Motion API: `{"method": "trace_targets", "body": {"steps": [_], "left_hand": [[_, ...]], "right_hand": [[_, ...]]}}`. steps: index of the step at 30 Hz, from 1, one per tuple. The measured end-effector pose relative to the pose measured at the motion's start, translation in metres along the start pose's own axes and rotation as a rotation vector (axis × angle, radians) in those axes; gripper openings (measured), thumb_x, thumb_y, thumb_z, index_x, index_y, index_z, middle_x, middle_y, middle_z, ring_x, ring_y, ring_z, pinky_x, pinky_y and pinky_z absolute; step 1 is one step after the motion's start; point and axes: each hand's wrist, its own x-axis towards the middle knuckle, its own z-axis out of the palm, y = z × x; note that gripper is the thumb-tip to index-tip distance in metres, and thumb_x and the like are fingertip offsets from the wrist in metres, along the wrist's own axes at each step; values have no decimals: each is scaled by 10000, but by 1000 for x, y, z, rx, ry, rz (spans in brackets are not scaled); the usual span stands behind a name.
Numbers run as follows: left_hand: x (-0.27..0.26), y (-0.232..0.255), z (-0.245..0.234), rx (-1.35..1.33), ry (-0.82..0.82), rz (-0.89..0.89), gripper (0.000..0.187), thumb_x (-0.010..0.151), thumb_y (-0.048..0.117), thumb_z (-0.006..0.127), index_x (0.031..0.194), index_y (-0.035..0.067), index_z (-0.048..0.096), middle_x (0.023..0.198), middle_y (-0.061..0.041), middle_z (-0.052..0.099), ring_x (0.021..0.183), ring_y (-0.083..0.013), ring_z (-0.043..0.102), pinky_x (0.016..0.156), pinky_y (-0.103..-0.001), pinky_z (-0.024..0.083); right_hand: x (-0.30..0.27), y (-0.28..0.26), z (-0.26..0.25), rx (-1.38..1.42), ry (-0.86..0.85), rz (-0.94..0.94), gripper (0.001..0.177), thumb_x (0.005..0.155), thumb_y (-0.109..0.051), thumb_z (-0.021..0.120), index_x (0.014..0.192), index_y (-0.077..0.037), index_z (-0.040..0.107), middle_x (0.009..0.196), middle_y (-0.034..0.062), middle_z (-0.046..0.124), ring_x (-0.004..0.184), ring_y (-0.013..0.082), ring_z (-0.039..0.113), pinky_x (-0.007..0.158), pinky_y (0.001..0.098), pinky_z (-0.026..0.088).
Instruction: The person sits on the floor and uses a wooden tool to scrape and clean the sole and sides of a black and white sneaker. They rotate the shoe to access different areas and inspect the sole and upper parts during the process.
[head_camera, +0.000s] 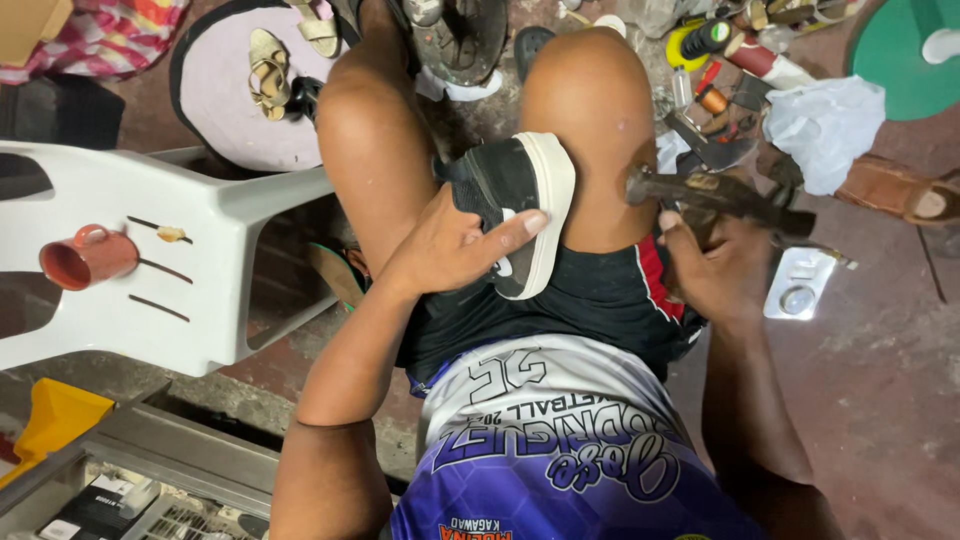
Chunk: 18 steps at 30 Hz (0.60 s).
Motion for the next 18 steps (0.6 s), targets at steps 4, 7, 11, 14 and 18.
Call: {"method": "trace_targets", "body": {"steps": [4,7,11,14,18], "left_hand": [[4,-15,11,-104,1,-42,247,1050,196,649,1206,8,610,1117,-96,637,1043,-224,622,959,-368,518],[6,-26,10,-202,-1,-104,269,1040,205,637,1230,15,625,1127,-82,656,1059,-217,631,955,-359,523],[-2,-30,15,-120,1,-65,240,1059,210,642,1188,10,617,1075,-70,619,1011,-221,608,938,-351,521],[10,-30,12,-150,39,53,265,1061,195,628,1237,0,589,1150,-94,601,1087,-238,589,988,-370,494],[7,-36,13,-165,20,-86,209,1039,205,657,1131,23,612,1060,-87,611,1013,-223,603,948,-371,527]], "right_hand": [[-13,-12,-7,-21,-89,133,128,1071,-115,636,1144,-15,603,814,56,642,705,110,614,648,277,522],[-18,-50,-8,86,-30,22,145,1084,-166,635,1096,-23,612,783,56,636,679,127,610,638,290,509],[-9,-86,14,-44,-177,-2,211,1100,-234,633,1032,-34,623,741,57,627,646,151,604,624,307,492],[5,-86,23,-162,-204,-32,274,1113,-285,632,983,-42,632,709,58,621,621,168,600,614,319,479],[-2,-77,13,102,-8,-69,399,1170,-353,556,897,-66,606,724,44,620,609,156,562,617,292,463]]}}
